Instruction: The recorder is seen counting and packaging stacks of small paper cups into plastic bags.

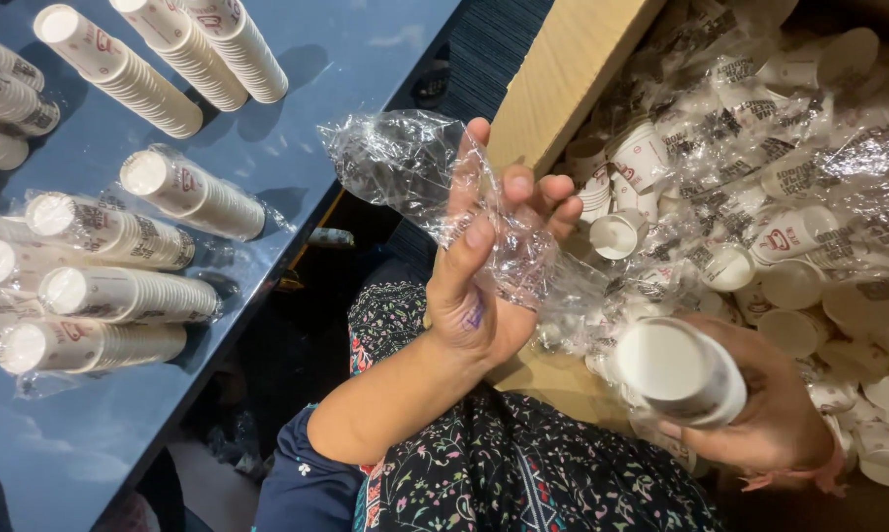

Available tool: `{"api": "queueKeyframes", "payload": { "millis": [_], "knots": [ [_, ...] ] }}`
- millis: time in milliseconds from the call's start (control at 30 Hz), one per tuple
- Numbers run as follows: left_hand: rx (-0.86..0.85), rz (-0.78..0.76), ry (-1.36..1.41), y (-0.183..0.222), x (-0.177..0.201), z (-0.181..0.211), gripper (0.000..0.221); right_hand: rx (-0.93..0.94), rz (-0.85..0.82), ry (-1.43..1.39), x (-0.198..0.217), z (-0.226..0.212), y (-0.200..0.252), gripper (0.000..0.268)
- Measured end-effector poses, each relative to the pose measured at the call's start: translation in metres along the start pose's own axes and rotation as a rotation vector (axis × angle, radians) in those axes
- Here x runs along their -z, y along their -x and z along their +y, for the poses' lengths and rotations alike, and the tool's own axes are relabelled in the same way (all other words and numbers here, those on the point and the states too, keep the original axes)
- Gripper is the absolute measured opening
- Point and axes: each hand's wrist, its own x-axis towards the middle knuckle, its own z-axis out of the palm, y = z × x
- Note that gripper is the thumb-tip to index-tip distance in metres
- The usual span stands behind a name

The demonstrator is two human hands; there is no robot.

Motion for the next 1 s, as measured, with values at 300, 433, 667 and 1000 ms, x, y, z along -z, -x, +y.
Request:
{"api": "queueKeyframes", "payload": {
  "millis": [300,433,667,1000],
  "knots": [
    [-0.03,0.022,0.017,0.006,-0.003,-0.004,0.072,0.041,0.276,0.444,-0.029,-0.03,-0.027,0.081],
    [-0.053,0.031,-0.024,0.007,-0.008,-0.009,0.069,0.058,0.296,0.561,-0.037,-0.044,-0.038,0.077],
    [-0.049,-0.018,-0.387,0.026,0.02,-0.028,0.051,0.082,0.382,0.737,-0.054,-0.04,-0.052,0.08],
    [0.066,-0.085,-0.651,0.033,0.016,-0.052,0.083,0.175,0.531,0.404,-0.072,0.013,-0.041,0.085]
  ]
}}
